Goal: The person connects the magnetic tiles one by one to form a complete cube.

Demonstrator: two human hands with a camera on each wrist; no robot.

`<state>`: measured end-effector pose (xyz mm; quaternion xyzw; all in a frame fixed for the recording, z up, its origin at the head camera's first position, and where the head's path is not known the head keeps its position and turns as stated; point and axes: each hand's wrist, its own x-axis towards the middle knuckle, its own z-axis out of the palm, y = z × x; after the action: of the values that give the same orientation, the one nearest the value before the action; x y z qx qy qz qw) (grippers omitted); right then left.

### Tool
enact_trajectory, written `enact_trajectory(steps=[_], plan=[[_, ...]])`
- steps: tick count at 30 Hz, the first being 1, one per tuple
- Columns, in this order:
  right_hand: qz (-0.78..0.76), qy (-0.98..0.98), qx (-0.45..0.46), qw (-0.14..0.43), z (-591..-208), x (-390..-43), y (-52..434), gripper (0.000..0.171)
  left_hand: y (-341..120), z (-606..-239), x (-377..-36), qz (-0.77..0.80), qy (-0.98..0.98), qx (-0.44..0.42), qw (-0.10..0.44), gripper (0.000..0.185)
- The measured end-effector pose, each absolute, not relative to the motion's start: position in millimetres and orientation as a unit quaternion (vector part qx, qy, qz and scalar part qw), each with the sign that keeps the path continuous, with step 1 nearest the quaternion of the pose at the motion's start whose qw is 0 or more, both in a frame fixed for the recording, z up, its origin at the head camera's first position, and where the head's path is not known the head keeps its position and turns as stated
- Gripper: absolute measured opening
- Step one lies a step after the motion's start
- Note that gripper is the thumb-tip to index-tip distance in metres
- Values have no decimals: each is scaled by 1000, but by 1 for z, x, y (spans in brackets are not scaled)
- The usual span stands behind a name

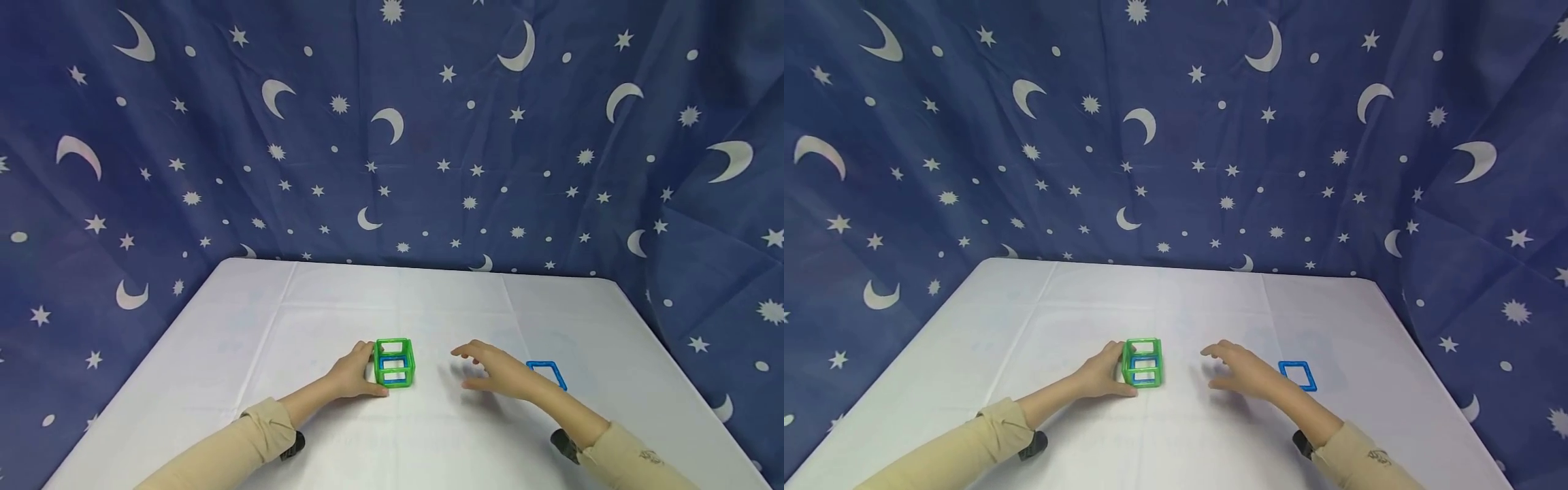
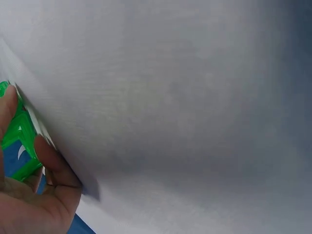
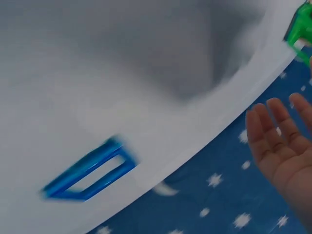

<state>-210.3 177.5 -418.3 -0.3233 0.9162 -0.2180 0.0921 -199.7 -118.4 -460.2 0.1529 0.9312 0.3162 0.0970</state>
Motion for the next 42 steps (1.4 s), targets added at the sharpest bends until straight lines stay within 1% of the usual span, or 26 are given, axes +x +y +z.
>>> enact_trajectory(steps=[5,8,10,12,18,22,29,36,39,42], plan=[[-152,919,-363,28,-420,-207,211,48,-119,-464,-201,307,934,148,105,78],[-120,921,-370,3,-419,-213,229,51,-120,-466,-203,304,937,141,99,81],[-108,924,-366,-3,-417,-221,240,55,-121,-466,-204,301,939,135,93,82],[-120,929,-350,21,-416,-230,250,60,-121,-463,-204,297,942,129,90,85],[-216,918,-299,144,-418,-255,277,77,-121,-457,-205,292,945,123,85,86],[-233,913,-285,177,-419,-261,288,83,-120,-457,-210,289,945,123,91,83],[-218,921,-255,196,-432,-254,302,96,-118,-460,-205,288,943,128,103,87],[-204,921,-249,221,-436,-244,303,87,-117,-463,-206,279,945,139,99,81],[-203,921,-248,221,-435,-242,304,87,-115,-462,-207,282,943,147,99,79],[-211,919,-249,223,-433,-240,304,88,-114,-462,-207,282,943,142,101,84]])
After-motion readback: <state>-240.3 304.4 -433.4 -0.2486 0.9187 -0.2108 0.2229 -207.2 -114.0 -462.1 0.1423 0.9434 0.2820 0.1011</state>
